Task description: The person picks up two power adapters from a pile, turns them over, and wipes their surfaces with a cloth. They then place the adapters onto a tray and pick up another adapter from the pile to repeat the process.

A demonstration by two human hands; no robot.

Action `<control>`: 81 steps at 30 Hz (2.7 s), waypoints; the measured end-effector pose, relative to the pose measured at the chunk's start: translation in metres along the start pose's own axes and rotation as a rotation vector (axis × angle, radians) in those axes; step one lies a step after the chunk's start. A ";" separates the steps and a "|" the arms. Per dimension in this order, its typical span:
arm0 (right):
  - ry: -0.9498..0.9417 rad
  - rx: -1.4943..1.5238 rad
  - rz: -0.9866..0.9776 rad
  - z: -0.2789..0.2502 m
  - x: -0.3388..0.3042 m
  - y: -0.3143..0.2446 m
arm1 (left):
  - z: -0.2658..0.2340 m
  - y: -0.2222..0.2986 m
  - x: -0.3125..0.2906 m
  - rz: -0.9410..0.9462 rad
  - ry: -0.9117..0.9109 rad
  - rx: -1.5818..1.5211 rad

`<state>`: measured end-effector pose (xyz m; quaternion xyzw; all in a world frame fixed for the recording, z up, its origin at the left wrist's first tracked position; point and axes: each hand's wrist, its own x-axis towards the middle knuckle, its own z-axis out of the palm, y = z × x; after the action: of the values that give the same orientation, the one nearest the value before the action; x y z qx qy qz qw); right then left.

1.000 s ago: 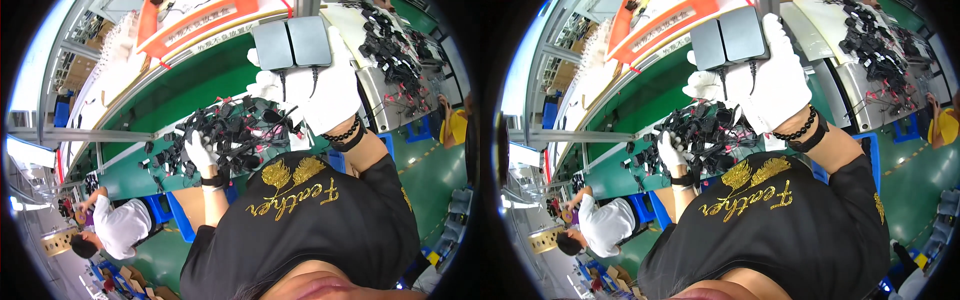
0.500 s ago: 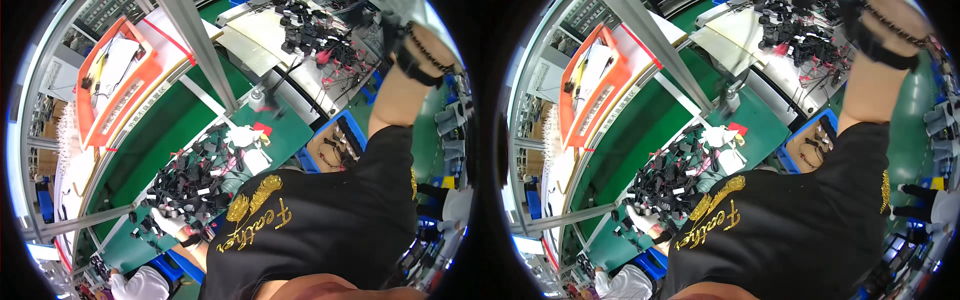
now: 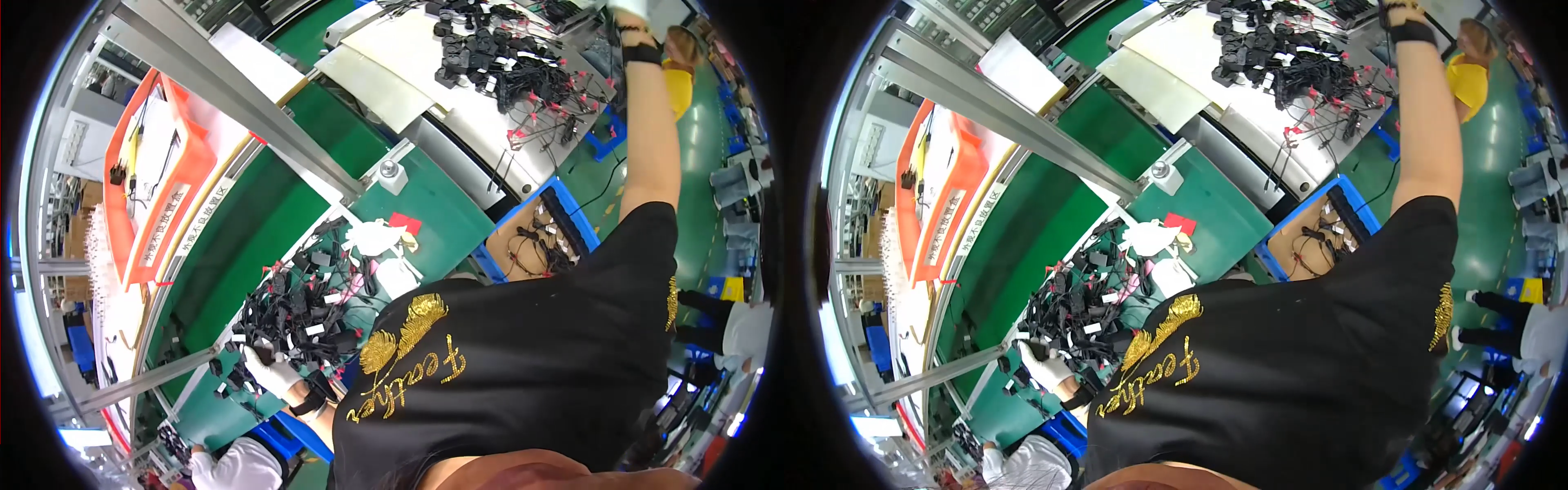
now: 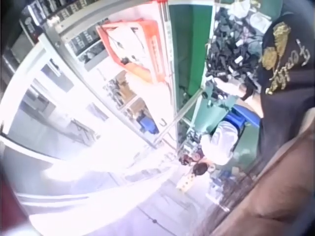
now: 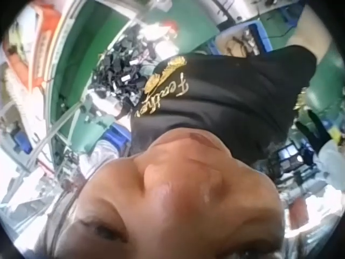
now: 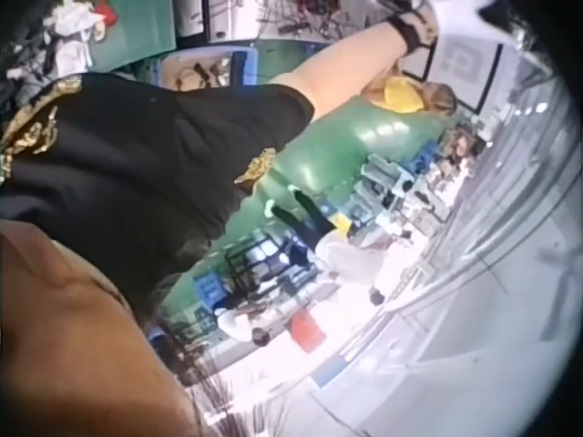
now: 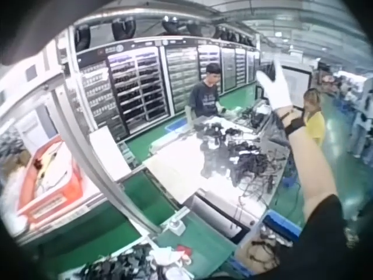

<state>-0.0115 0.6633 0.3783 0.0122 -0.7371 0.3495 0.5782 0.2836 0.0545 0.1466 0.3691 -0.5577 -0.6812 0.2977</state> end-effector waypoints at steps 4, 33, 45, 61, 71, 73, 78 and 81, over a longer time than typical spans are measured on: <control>-0.225 -0.088 -0.059 0.045 -0.094 0.095 | -0.014 -0.002 0.001 0.197 -0.123 0.239; -1.279 0.308 0.513 0.088 -0.398 -0.129 | 0.067 0.020 -0.056 -0.215 -0.476 -0.379; -1.227 0.189 0.142 0.101 -0.497 -0.122 | 0.071 -0.009 -0.027 -0.759 -0.761 -0.698; -1.393 1.147 0.495 0.111 -0.439 -0.259 | 0.096 -0.025 -0.064 -0.496 -0.407 0.133; -1.363 1.145 0.498 0.079 -0.399 -0.254 | 0.091 0.004 -0.068 -0.524 -0.567 -0.140; -1.345 0.843 0.055 0.064 -0.403 -0.272 | 0.083 -0.018 -0.066 0.311 -0.716 0.354; -1.141 1.007 0.280 0.064 -0.423 -0.272 | 0.089 -0.008 -0.077 -0.051 -0.528 0.197; -1.178 0.974 0.143 0.073 -0.423 -0.263 | 0.093 -0.011 -0.076 0.025 -0.503 0.282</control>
<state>0.1785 0.2626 0.1393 0.4020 -0.6853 0.6073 -0.0048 0.2475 0.1688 0.1586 0.2192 -0.7077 -0.6635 0.1042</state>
